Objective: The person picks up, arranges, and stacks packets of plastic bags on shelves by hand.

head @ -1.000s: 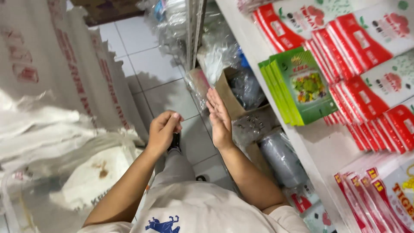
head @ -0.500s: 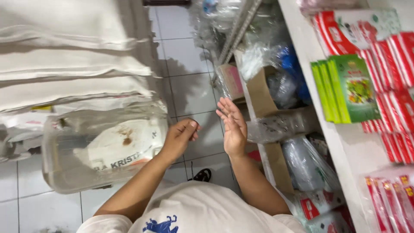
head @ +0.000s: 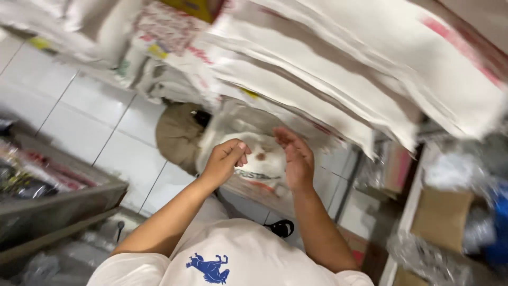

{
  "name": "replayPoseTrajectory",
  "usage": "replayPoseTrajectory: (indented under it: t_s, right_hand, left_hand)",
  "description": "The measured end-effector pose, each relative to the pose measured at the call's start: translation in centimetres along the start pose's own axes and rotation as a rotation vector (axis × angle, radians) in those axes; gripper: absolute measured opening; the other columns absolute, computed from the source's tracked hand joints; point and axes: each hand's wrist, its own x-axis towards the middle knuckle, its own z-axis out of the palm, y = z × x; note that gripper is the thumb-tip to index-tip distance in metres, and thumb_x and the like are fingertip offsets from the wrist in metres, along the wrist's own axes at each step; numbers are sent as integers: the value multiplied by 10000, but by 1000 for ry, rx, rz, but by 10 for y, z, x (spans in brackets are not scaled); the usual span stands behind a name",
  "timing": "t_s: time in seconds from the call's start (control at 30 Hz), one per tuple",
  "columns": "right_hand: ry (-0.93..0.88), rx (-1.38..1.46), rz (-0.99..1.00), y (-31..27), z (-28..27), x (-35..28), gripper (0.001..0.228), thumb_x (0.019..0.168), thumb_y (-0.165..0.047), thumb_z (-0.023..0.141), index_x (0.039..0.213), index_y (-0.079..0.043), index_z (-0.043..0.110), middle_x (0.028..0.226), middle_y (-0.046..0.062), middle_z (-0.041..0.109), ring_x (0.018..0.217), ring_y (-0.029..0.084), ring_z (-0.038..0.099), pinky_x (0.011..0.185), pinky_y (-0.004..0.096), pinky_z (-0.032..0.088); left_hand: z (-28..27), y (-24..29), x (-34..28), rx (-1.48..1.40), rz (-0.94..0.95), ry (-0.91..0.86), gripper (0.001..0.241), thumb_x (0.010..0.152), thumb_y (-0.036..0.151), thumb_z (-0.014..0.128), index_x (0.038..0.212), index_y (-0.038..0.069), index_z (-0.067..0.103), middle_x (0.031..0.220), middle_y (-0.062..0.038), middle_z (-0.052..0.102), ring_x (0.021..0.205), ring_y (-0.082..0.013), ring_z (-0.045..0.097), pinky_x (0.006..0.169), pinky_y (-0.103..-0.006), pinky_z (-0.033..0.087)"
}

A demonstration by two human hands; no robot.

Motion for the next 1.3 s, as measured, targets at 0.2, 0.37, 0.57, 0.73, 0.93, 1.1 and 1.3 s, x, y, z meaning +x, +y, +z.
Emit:
replayPoseTrajectory:
  t_s: [0.2,0.37,0.57,0.73,0.93,1.1,1.3]
  right_hand:
    - [-265,-277,263,118,103,107,380,975,-130,659,1337,-17,654,1257,105,714,1166,174,663,1022,314,511]
    - [-312,-698,242,237,163,210,289,936,-158,696,1200,-46,730,1112,93,785,1025,166,732,930,292,560]
    - [-275,-1069,-287,365,191,352,254,857,-136,702,1087,-34,738,1107,185,728,1098,373,649,992,457,489]
    - [-156,-1550,-794,443,184,439,434,865,-268,698,1190,19,707,1273,217,654,1222,385,555,1098,475,386]
    - [-371,-1838,-479,442,190,448,131,940,-163,676,1015,-82,747,1096,83,694,1107,283,592,1010,477,435]
    - [-489,-1916,-609,423,201,451,138,977,-161,632,1025,-73,728,1086,81,680,1091,261,588,962,448,446]
    - [-567,-1933,-538,399,209,444,241,974,-209,573,1095,-40,694,1104,129,643,1066,296,575,917,442,448]
  left_hand:
    - [-141,-18,0,-108,-63,265,363,1075,327,504,973,27,682,759,-6,642,690,-84,552,652,-237,468]
    - [-217,-33,-11,-143,-145,484,371,1060,333,503,963,25,687,753,-15,651,687,-89,572,638,-246,468]
    - [-263,-71,-35,-255,-204,622,369,1055,319,508,955,18,696,728,-40,655,671,-115,584,630,-266,479]
    - [-293,-92,-63,-279,-286,712,362,1057,295,500,958,9,698,753,-38,658,692,-109,568,667,-265,477]
    - [-318,-93,-69,-261,-348,785,368,1051,300,495,959,11,705,745,-32,642,682,-114,558,654,-269,468]
    - [-323,-89,-53,-200,-352,722,354,1041,307,497,959,30,703,745,-28,642,691,-113,568,651,-267,476]
    - [-322,-80,-40,-172,-362,670,358,1027,338,500,959,47,696,743,-21,654,700,-109,585,653,-260,483]
